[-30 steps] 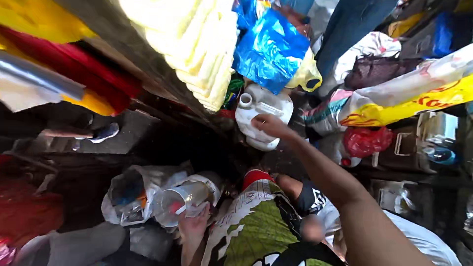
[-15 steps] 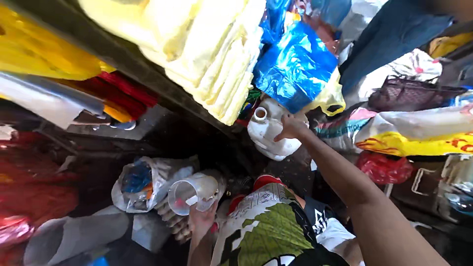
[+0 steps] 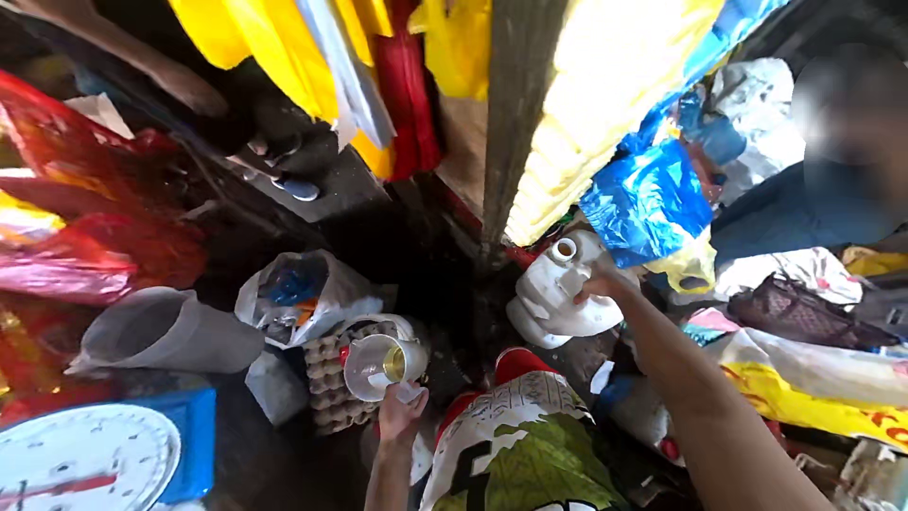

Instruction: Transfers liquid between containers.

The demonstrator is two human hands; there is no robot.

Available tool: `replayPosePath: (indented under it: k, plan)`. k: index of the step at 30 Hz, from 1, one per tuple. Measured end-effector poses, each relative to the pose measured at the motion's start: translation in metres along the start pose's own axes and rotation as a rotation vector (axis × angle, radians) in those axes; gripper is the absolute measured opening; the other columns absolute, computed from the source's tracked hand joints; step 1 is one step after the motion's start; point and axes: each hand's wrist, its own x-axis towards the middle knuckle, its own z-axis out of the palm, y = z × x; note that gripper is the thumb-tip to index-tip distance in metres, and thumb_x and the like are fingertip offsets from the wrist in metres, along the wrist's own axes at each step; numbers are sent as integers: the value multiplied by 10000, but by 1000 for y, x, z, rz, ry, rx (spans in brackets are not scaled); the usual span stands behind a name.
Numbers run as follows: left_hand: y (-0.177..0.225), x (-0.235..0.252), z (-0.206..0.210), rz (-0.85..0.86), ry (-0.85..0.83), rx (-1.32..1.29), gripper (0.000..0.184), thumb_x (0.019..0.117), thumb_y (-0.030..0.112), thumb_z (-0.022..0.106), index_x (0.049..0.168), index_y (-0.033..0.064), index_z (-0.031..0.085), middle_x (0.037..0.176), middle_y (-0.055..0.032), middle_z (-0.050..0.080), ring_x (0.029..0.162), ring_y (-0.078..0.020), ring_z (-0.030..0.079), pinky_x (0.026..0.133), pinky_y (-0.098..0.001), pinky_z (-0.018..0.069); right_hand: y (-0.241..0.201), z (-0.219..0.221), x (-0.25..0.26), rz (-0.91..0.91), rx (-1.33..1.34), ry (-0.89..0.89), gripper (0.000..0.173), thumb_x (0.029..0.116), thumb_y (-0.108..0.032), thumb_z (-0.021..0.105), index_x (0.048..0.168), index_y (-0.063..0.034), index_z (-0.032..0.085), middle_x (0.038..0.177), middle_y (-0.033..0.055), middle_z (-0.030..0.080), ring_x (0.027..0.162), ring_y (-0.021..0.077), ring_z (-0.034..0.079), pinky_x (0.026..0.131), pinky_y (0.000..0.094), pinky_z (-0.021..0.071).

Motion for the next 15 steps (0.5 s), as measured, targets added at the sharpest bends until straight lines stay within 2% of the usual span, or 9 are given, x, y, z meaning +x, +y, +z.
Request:
replayPosePath:
  k: [2, 5, 7, 10, 12, 13, 15]
  plan:
    - [-5, 0, -8, 21, 9, -60, 343, 1076, 330, 397, 1186, 37, 538, 1003, -148, 640, 868, -264, 663, 777, -450, 583, 0, 2, 2, -19, 55, -24, 1138, 613, -97, 968, 1539, 30, 320, 1439, 313, 504, 1334, 453, 503, 1082, 607, 442]
    - [-12, 3, -16, 30, 36, -172, 286, 1074, 306, 386, 1144, 64, 524, 946, -120, 622, 825, -246, 644, 751, -454, 575, -6, -5, -12, -2, 108, -86, 1121, 681, -105, 939, 1581, -22, 277, 1451, 289, 508, 1325, 424, 518, 1077, 583, 452]
    - [-19, 3, -16, 60, 63, -183, 259, 1062, 284, 392, 1087, 74, 542, 875, -94, 636, 754, -219, 649, 688, -423, 583, -7, -10, -18, -12, 142, -92, 1039, 700, -115, 928, 1548, -17, 336, 1358, 273, 578, 1175, 378, 605, 979, 531, 512]
    - [-32, 3, -12, 95, 98, -165, 301, 1066, 274, 389, 1181, 41, 540, 961, -113, 636, 812, -225, 647, 710, -429, 579, -3, -10, -10, 13, 129, -96, 930, 707, -164, 927, 1475, 11, 433, 1220, 238, 635, 991, 304, 643, 880, 470, 544]
    - [-40, 1, -1, 88, 145, -156, 368, 1100, 317, 349, 1228, 33, 544, 984, -100, 643, 819, -198, 645, 717, -396, 576, 1, -11, -4, 1, 85, -114, 870, 722, -217, 926, 1431, 8, 474, 1098, 185, 652, 853, 230, 622, 791, 418, 543]
    - [-43, -1, 6, 80, 173, -158, 393, 1110, 331, 340, 1230, 23, 553, 981, -100, 650, 807, -190, 650, 711, -384, 581, 3, -11, -6, -21, 78, -130, 871, 728, -237, 921, 1436, -4, 472, 1079, 170, 646, 829, 210, 606, 763, 405, 534]
    - [-46, -2, 20, 64, 220, -195, 399, 1114, 329, 351, 1251, 15, 555, 1002, -109, 659, 815, -198, 662, 718, -389, 591, 2, -15, -13, -74, 73, -164, 925, 734, -285, 917, 1475, -17, 433, 1178, 181, 640, 941, 230, 634, 826, 426, 559]
